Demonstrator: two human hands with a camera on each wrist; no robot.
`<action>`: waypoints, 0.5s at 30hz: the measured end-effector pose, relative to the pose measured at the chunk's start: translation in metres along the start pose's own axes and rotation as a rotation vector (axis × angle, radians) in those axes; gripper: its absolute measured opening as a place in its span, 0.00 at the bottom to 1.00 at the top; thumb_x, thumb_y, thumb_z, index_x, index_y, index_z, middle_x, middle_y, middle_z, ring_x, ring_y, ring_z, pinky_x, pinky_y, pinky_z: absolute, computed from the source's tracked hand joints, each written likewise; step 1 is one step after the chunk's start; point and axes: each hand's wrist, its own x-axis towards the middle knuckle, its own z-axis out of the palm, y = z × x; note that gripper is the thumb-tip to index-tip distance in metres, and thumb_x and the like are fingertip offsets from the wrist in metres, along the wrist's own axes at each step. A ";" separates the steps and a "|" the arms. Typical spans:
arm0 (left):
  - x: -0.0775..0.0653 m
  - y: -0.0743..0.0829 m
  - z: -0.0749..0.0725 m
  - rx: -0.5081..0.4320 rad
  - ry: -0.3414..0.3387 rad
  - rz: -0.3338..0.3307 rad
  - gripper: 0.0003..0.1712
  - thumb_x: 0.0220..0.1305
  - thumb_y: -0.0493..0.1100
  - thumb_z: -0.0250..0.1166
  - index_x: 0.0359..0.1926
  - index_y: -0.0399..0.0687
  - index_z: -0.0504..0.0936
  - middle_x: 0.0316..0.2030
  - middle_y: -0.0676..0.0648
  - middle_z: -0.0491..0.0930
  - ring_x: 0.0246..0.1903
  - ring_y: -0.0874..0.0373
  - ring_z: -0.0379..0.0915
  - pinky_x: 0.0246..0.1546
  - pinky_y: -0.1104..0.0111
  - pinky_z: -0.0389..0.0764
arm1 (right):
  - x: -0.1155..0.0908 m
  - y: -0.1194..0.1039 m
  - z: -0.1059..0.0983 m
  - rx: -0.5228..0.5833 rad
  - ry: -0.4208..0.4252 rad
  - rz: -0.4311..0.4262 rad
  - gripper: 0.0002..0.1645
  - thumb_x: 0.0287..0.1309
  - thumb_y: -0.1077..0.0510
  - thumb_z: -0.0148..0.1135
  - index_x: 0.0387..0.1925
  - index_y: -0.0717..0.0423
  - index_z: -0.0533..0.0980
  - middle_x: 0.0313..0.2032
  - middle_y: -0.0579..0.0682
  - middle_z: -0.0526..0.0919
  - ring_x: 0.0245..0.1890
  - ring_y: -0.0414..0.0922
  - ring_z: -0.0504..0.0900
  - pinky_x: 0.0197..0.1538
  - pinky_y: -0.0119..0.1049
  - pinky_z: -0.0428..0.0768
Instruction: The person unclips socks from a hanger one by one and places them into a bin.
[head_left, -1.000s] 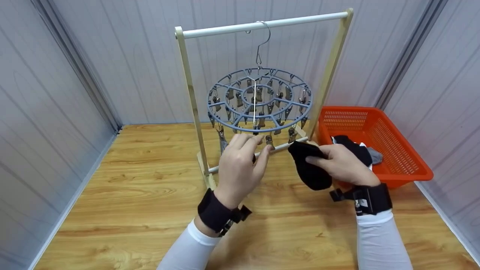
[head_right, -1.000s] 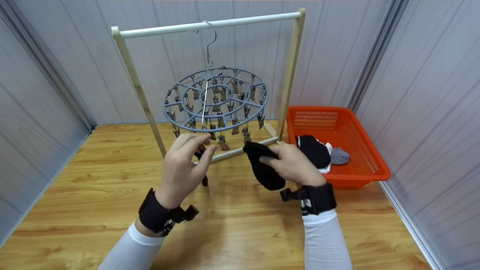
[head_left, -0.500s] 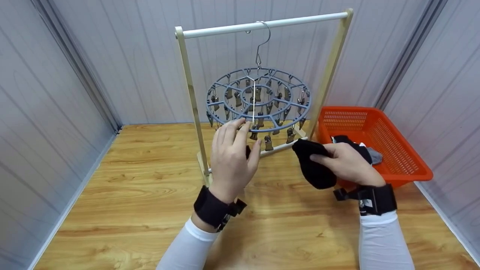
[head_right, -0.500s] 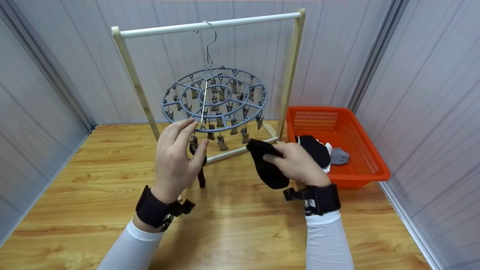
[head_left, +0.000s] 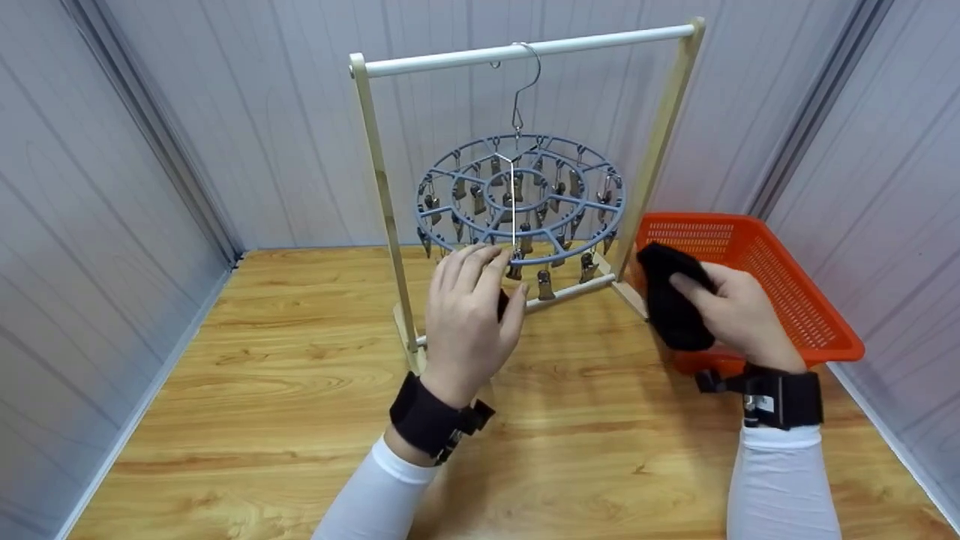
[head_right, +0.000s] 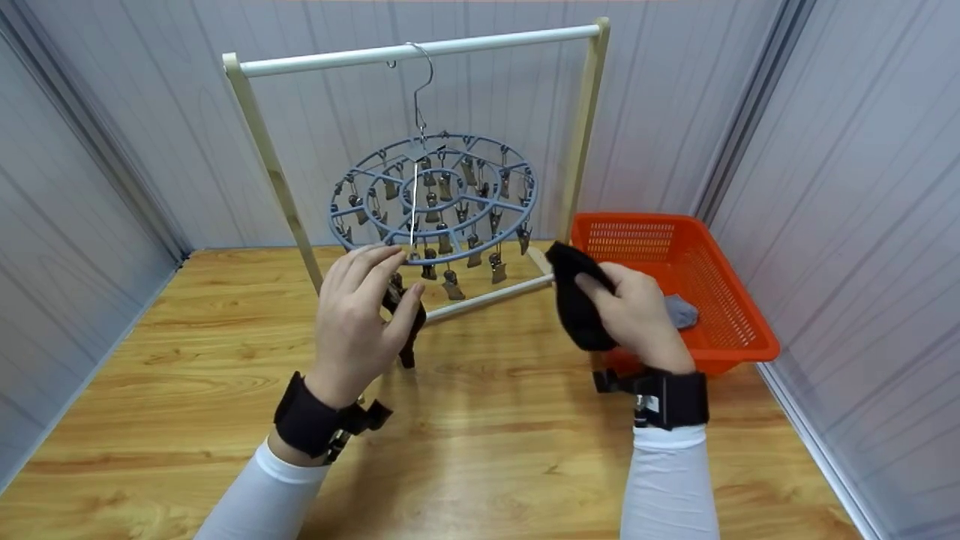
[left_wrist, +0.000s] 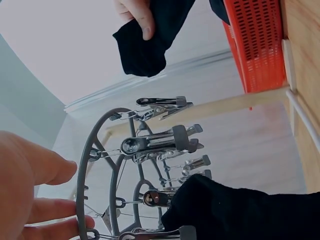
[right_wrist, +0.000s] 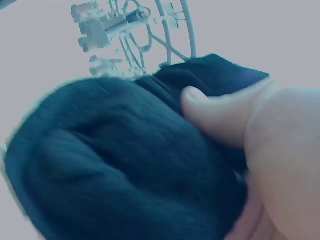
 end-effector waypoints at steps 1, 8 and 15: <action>0.000 0.000 0.000 0.001 -0.002 0.000 0.21 0.76 0.45 0.73 0.62 0.36 0.88 0.60 0.38 0.86 0.65 0.41 0.79 0.76 0.47 0.73 | 0.000 0.003 -0.002 -0.002 0.029 0.016 0.20 0.81 0.46 0.67 0.47 0.60 0.89 0.43 0.58 0.92 0.38 0.37 0.86 0.44 0.25 0.78; -0.001 0.001 0.000 -0.003 -0.003 0.002 0.21 0.74 0.44 0.75 0.60 0.35 0.89 0.59 0.37 0.87 0.65 0.40 0.79 0.75 0.47 0.73 | 0.000 0.029 -0.017 -0.096 0.174 0.154 0.30 0.83 0.37 0.60 0.50 0.60 0.87 0.47 0.60 0.89 0.42 0.43 0.80 0.46 0.34 0.74; -0.001 0.001 -0.001 -0.002 -0.002 0.011 0.22 0.71 0.43 0.77 0.60 0.35 0.89 0.59 0.37 0.87 0.65 0.40 0.79 0.76 0.47 0.73 | 0.002 0.055 -0.024 -0.130 0.194 0.231 0.37 0.83 0.31 0.55 0.48 0.63 0.83 0.48 0.63 0.86 0.44 0.52 0.77 0.48 0.39 0.72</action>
